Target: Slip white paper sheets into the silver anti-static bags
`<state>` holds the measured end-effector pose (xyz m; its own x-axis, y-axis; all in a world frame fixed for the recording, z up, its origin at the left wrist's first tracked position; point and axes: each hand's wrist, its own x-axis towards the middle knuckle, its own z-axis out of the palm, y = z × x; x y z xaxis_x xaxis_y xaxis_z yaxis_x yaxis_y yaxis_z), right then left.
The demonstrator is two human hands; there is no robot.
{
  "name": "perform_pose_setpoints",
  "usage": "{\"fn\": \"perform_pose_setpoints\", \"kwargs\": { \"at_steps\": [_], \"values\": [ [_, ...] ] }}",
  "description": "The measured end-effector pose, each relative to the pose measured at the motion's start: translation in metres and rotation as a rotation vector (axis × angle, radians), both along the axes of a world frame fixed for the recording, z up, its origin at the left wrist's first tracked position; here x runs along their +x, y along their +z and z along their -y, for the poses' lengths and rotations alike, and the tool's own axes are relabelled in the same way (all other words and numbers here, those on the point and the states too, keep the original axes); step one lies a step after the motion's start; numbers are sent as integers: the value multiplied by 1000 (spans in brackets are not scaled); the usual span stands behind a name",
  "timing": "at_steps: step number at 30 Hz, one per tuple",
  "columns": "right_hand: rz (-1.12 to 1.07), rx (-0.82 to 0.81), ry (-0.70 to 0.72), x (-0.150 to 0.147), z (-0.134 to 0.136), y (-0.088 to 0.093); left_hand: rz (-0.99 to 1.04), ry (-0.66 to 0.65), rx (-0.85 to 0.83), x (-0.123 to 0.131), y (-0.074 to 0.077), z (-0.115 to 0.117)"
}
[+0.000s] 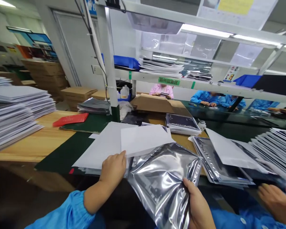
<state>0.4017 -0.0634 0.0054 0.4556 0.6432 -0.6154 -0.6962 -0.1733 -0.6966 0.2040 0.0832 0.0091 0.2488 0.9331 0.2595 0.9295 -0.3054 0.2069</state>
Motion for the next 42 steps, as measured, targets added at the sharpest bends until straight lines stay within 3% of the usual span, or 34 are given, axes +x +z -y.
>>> {"fn": "perform_pose_setpoints", "kwargs": {
  "at_steps": [2,5,16,19,22,23,24,25,28,31,35,39,42],
  "values": [
    [-164,-28,-96,-8,-9,15,48,44,-41,-2,1,-3],
    [-203,-13,-176,-15,-23,25,159,40,-98,0,4,-3],
    [-111,182,-331,-23,-62,2,309,-103,-157,13,4,18],
    [-83,211,-326,-29,-66,-3,303,-286,-173,8,6,26],
    [-86,258,-309,-35,-64,-6,339,-644,-411,-9,8,33],
    [-106,266,-299,-37,-62,-6,427,-694,-511,-16,7,34],
    [-132,265,-288,-38,-59,-7,569,-659,-591,-22,6,34],
    [-163,258,-282,-40,-56,-8,764,-540,-636,-26,4,33],
    [-251,270,-292,-45,-48,-12,1390,-86,-726,-28,0,24],
    [-297,298,-285,-50,-45,-16,1728,36,-974,-17,1,13],
    [-250,220,-256,-55,-44,-20,1861,67,-1030,-1,6,9],
    [-178,251,-275,-57,-47,-21,1711,95,-1147,3,2,25],
    [-160,302,-277,-57,-48,-24,1623,45,-1277,-1,-1,34]
  ]
}}
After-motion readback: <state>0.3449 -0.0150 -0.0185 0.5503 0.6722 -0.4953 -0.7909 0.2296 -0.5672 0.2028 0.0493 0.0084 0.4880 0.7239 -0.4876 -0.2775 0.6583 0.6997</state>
